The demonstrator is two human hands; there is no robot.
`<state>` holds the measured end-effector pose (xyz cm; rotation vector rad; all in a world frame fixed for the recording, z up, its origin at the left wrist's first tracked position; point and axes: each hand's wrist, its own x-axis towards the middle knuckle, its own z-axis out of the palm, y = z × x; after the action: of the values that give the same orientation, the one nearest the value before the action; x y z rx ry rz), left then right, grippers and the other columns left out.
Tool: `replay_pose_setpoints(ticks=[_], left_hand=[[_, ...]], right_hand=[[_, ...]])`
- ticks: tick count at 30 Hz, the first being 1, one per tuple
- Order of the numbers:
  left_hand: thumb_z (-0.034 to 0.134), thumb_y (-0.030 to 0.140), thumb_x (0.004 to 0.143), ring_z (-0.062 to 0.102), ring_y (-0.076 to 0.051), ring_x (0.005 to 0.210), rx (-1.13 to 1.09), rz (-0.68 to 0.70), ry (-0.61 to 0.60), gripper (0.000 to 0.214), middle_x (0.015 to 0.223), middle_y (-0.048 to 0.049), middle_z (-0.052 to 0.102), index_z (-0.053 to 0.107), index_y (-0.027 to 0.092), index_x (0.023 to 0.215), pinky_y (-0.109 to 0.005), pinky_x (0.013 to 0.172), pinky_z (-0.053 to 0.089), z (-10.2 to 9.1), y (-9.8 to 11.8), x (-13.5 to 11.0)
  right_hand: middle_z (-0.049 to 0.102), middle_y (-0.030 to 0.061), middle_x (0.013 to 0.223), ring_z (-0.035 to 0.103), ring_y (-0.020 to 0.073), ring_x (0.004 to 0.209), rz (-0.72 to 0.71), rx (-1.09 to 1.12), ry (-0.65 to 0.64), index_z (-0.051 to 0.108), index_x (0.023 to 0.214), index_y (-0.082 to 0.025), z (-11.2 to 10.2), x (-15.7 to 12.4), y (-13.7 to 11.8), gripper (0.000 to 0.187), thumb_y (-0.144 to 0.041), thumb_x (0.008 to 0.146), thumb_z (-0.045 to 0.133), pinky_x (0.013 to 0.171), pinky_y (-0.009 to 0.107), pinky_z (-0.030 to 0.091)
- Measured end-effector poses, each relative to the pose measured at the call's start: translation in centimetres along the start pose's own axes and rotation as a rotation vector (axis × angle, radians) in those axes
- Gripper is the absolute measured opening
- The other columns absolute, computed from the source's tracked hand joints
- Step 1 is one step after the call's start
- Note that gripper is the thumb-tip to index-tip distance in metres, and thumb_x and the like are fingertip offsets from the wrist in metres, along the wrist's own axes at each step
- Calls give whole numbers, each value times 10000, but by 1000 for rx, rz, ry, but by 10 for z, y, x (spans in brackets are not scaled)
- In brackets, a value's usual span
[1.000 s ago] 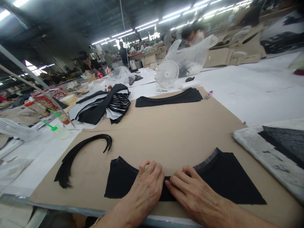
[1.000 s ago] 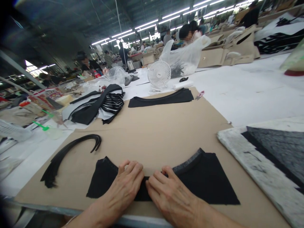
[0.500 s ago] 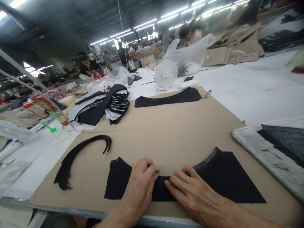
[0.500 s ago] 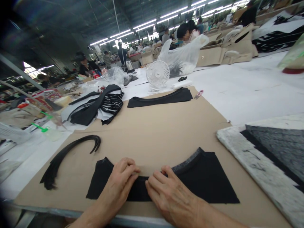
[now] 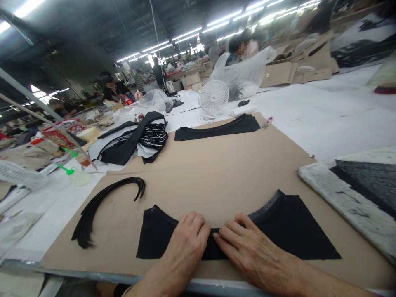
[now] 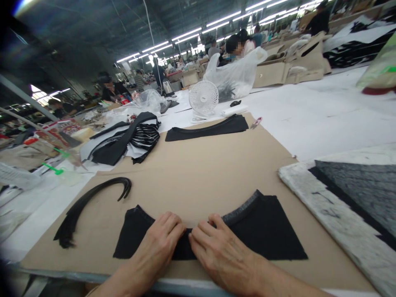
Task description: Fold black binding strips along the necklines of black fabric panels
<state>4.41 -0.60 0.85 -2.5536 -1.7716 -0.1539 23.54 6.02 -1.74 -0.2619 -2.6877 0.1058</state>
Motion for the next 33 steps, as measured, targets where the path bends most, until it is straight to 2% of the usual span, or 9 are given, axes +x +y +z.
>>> replay_pose_setpoints(ticks=[8, 12, 14, 18, 21, 23, 25, 28, 33], left_hand=[[436, -13, 800, 519, -234, 819, 292, 163, -77, 208, 877, -71, 565, 538, 147, 886, -372, 757, 490, -6, 6, 6], [410, 0, 804, 516, -241, 820, 344, 219, -75, 199, 867, -78, 551, 528, 141, 880, -378, 763, 486, -6, 6, 8], [408, -13, 796, 521, -247, 852, 334, 198, -62, 216, 887, -83, 553, 528, 134, 899, -392, 808, 480, -4, 5, 7], [400, -36, 806, 517, -238, 838, 191, 83, -33, 230, 883, -78, 550, 524, 145, 874, -392, 806, 473, 2, -3, 4], [381, 19, 880, 500, -218, 788, -56, -81, 26, 199, 847, -58, 533, 502, 168, 829, -359, 728, 465, 1, -10, 2], [365, 67, 927, 505, -207, 817, -236, -187, 87, 195, 863, -52, 534, 497, 177, 836, -341, 733, 457, -3, -11, 0], [367, 91, 945, 511, -201, 861, -366, -206, 112, 189, 897, -50, 543, 517, 184, 877, -332, 764, 452, -5, -9, -2], [403, 73, 924, 510, -204, 921, -464, -174, 73, 208, 976, -51, 556, 550, 202, 997, -337, 811, 448, -4, 1, -4], [472, 73, 888, 492, -219, 980, -503, -246, 33, 246, 1055, -57, 564, 552, 206, 1078, -383, 885, 424, 0, 13, -1]], right_hand=[[553, 38, 856, 441, 196, 809, 1, 11, -19, 584, 946, -144, -1, 0, 0, 185, -65, 914, 420, 863, 396, 309], [551, 36, 859, 436, 197, 806, 4, 9, -25, 582, 934, -142, 0, 0, 0, 166, -69, 908, 435, 857, 395, 309], [551, 34, 857, 436, 196, 806, 2, 7, -19, 585, 945, -139, 0, 0, 0, 175, -62, 903, 434, 875, 399, 302], [557, 35, 858, 441, 197, 809, -8, 3, -12, 590, 992, -129, -2, 1, 1, 192, -57, 898, 439, 890, 403, 295], [564, 40, 874, 450, 201, 816, -12, 5, -27, 587, 1024, -124, -4, 1, 1, 195, -61, 888, 462, 880, 400, 300], [566, 40, 872, 454, 200, 809, -8, 11, -38, 585, 1032, -126, -5, 0, 0, 199, -61, 882, 471, 874, 398, 302], [569, 39, 867, 457, 198, 806, -1, 17, -35, 583, 1034, -130, -4, 0, 0, 206, -57, 882, 464, 877, 397, 301], [584, 45, 909, 472, 205, 840, 35, 46, -30, 575, 1052, -160, -6, 1, -1, 231, -64, 889, 443, 881, 402, 299], [592, 46, 1058, 500, 213, 960, 230, 208, -41, 527, 1151, -219, -26, 8, 8, 309, -135, 854, 528, 886, 393, 310]])
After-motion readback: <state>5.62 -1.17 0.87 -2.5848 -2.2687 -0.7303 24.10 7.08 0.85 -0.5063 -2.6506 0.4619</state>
